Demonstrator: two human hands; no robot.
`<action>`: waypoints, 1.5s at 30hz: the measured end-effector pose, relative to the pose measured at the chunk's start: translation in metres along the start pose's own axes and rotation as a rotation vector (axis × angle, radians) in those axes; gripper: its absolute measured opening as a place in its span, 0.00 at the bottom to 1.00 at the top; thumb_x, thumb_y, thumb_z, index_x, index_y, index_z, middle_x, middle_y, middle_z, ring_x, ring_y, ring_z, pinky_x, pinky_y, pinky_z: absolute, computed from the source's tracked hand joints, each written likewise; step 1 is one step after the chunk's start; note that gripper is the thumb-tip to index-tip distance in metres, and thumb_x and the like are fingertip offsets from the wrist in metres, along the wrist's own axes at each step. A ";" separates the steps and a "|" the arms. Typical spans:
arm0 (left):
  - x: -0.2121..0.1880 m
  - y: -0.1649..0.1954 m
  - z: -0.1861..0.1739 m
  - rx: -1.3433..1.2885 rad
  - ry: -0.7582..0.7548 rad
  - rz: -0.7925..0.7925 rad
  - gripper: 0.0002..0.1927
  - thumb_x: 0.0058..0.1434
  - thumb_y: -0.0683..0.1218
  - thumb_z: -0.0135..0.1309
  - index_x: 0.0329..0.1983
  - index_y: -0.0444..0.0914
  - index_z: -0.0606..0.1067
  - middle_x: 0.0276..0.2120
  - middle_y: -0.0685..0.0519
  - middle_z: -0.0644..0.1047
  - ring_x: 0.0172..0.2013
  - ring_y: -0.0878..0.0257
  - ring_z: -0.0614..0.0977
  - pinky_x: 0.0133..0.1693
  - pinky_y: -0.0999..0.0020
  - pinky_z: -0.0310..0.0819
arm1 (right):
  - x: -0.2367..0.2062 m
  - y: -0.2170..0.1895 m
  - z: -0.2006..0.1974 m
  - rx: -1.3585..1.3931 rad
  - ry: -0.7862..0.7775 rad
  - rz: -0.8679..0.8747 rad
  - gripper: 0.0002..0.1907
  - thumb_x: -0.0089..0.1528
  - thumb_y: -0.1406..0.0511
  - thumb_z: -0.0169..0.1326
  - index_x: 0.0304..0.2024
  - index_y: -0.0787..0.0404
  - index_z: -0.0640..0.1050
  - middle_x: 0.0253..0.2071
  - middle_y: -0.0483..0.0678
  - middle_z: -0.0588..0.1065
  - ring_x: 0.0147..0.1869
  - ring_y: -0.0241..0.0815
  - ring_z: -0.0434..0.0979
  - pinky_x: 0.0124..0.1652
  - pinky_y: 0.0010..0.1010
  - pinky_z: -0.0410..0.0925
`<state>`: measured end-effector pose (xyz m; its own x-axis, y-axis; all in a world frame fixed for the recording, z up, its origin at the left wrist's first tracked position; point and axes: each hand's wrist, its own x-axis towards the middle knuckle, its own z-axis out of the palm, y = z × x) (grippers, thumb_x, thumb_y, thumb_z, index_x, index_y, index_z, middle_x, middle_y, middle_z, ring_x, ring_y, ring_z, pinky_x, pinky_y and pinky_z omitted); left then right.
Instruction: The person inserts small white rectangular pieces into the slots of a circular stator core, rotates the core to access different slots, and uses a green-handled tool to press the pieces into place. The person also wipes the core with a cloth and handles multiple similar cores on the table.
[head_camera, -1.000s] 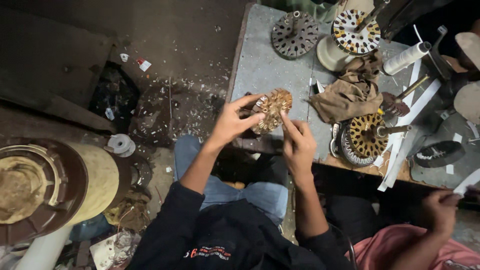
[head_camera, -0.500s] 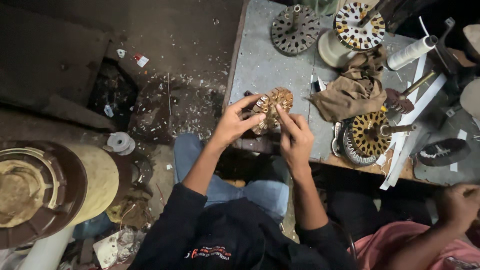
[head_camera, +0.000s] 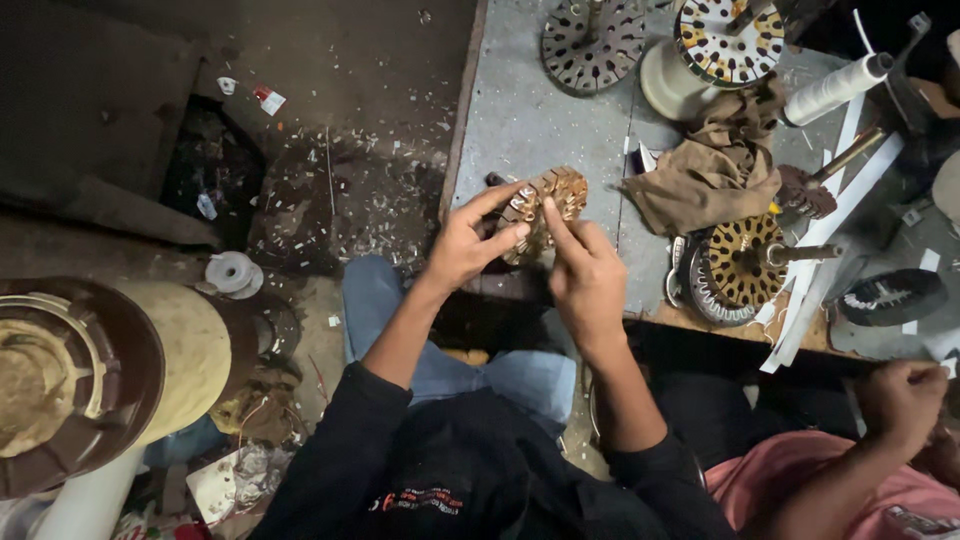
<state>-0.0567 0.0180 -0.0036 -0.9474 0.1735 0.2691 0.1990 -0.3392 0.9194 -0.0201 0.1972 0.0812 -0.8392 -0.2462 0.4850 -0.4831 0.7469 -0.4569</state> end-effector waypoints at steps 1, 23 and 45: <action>-0.001 -0.001 0.000 0.008 -0.003 0.006 0.27 0.66 0.38 0.60 0.68 0.29 0.69 0.61 0.49 0.74 0.61 0.63 0.75 0.64 0.67 0.69 | 0.000 -0.003 -0.001 -0.057 -0.032 -0.014 0.33 0.57 0.78 0.54 0.65 0.54 0.76 0.40 0.52 0.75 0.42 0.52 0.77 0.44 0.40 0.72; -0.005 -0.008 -0.011 -0.036 0.017 -0.146 0.26 0.65 0.39 0.59 0.66 0.28 0.71 0.55 0.49 0.78 0.53 0.65 0.80 0.56 0.71 0.75 | 0.027 -0.008 -0.040 -0.428 -0.367 -0.305 0.25 0.61 0.69 0.50 0.60 0.77 0.72 0.35 0.58 0.78 0.33 0.56 0.80 0.28 0.41 0.73; 0.015 -0.007 -0.007 -0.198 0.098 -0.186 0.17 0.72 0.45 0.52 0.58 0.28 0.76 0.48 0.49 0.82 0.45 0.66 0.82 0.50 0.71 0.76 | 0.006 -0.017 -0.020 0.179 0.222 0.109 0.13 0.59 0.62 0.66 0.43 0.62 0.82 0.41 0.53 0.79 0.43 0.54 0.81 0.41 0.38 0.73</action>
<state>-0.0741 0.0165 -0.0080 -0.9847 0.1625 0.0630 -0.0243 -0.4855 0.8739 -0.0125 0.1951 0.1067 -0.8232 -0.0147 0.5676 -0.4458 0.6356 -0.6302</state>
